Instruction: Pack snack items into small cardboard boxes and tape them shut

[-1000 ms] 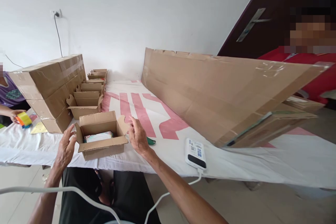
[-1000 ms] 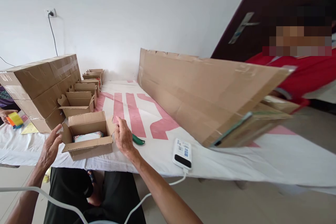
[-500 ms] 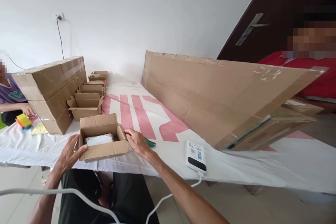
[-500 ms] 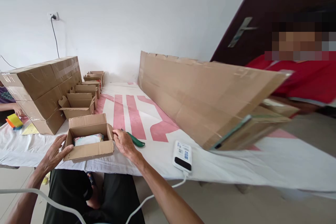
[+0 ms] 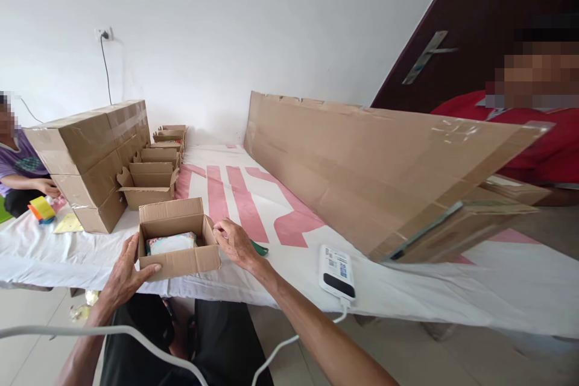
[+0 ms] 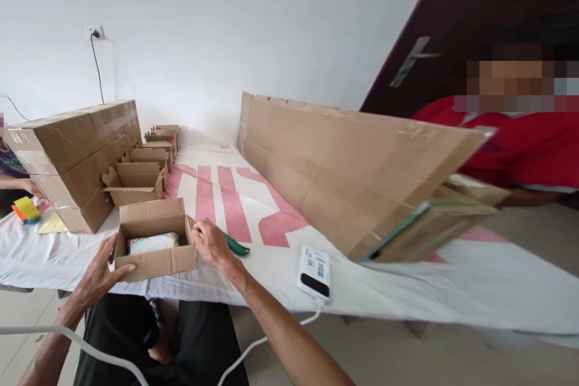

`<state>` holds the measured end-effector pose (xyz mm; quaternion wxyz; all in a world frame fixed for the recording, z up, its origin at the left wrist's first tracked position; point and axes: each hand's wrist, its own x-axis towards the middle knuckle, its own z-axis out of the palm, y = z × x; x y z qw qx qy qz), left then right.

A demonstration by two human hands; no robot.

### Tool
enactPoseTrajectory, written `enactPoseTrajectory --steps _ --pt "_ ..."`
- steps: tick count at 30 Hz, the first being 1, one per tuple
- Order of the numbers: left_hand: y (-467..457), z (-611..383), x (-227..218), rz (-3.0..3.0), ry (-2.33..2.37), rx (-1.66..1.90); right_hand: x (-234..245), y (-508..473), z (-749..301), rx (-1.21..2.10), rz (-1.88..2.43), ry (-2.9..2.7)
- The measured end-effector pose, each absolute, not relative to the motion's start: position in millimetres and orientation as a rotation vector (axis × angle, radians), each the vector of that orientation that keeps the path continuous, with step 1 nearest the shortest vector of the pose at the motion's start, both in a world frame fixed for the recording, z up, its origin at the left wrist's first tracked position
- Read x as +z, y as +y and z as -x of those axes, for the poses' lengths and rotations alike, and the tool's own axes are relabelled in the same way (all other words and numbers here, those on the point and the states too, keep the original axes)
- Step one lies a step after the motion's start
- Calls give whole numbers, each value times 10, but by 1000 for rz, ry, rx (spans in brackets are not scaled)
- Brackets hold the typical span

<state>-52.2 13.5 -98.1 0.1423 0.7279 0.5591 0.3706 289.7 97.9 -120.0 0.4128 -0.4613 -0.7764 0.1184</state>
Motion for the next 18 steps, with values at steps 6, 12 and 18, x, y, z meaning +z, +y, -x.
enactPoseTrajectory --steps 6,12,18 --pt "88 484 -1015 -2080 1618 1081 -1026 912 -2941 248 1235 -2043" --pt "-11 449 -994 -2097 1650 994 -736 825 -2802 3 1135 -2213" --pt "-97 391 -1060 -2151 1671 1059 -488 834 -2475 109 1045 -2540"
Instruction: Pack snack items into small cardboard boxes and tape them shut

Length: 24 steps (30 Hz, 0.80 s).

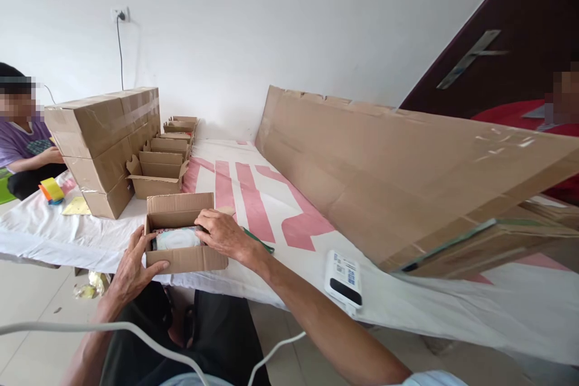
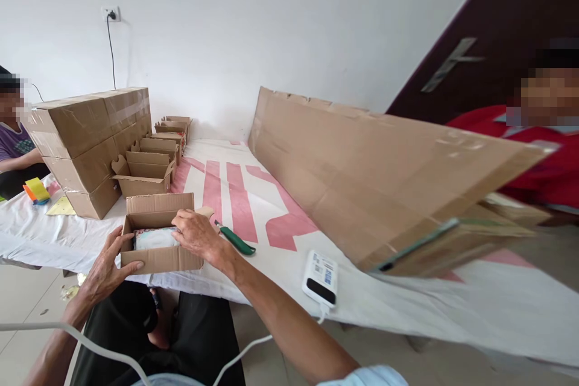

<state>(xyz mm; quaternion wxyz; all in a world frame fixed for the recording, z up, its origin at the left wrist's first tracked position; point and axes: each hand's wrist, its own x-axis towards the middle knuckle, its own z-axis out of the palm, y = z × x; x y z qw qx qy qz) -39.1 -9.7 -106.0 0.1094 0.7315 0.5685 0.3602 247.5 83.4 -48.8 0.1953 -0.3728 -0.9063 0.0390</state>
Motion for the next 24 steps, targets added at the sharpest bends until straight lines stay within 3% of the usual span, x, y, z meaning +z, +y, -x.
enactPoseTrajectory --steps 10,24 --pt "-171 352 -1252 -2120 1658 1146 -460 1057 -2150 331 1136 -2951" --pt "-208 331 -1245 -2105 1658 1152 -634 1158 -2020 195 1156 -3096"
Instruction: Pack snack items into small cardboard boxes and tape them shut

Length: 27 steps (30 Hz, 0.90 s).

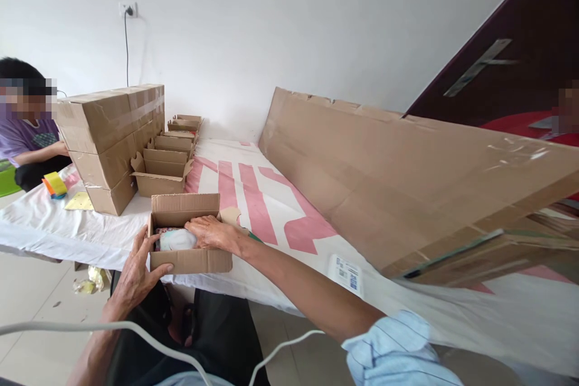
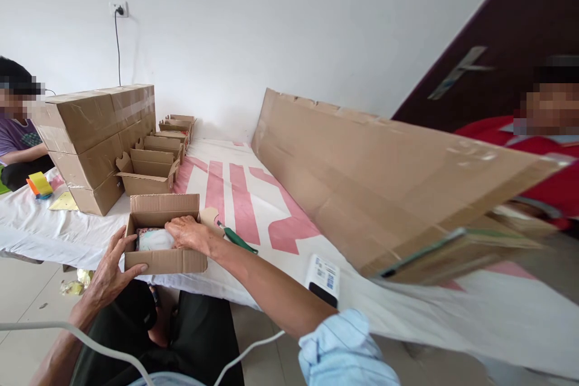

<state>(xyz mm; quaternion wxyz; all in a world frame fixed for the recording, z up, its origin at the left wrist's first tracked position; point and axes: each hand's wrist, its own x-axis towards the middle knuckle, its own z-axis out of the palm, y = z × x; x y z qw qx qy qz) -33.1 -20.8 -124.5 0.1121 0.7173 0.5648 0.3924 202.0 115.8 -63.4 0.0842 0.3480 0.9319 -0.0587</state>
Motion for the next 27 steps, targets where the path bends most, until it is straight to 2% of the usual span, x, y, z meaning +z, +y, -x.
enactPoseTrajectory --steps 11,17,27 --pt "-282 328 -1249 -2143 1651 1177 -798 1099 -2104 -201 -975 2942" --pt "-336 316 -1196 -2161 1647 1161 -893 1078 -2164 -380 -1030 3057" --pt "-316 322 -1227 -2158 1656 1188 -929 1109 -2155 -357 -992 3091"
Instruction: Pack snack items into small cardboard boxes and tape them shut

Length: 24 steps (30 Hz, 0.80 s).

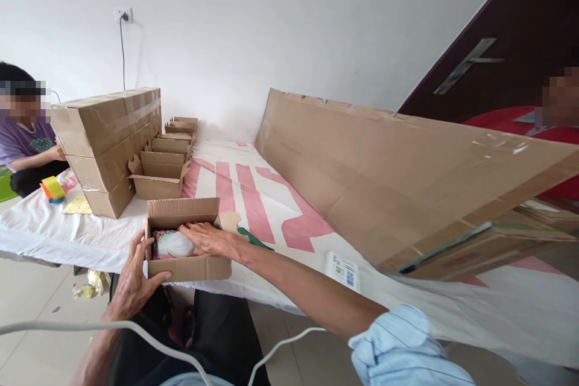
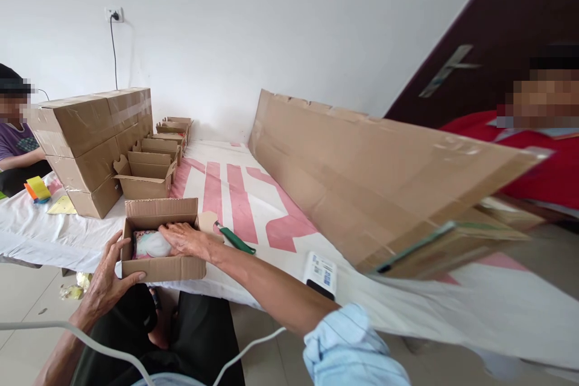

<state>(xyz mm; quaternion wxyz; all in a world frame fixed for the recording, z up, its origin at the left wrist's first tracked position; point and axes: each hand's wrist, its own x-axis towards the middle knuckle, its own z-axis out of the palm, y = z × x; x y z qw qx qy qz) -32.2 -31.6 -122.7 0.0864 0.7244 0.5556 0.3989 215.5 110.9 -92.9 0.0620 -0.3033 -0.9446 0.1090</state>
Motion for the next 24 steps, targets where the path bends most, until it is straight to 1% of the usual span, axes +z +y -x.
enactPoseTrajectory --steps 8,13,19,24 --pt "-305 324 -1229 -2123 1640 1205 -843 1066 -2150 420 988 -2923" --pt "-295 341 -1230 -2095 1660 1183 -743 981 -2121 419 1028 -2915" --pt "-247 380 -1257 -2050 1664 1213 -445 877 -2140 467 1058 -2874" --pt "-185 383 -1243 -2000 1681 1254 -190 867 -2219 416 1143 -2819"
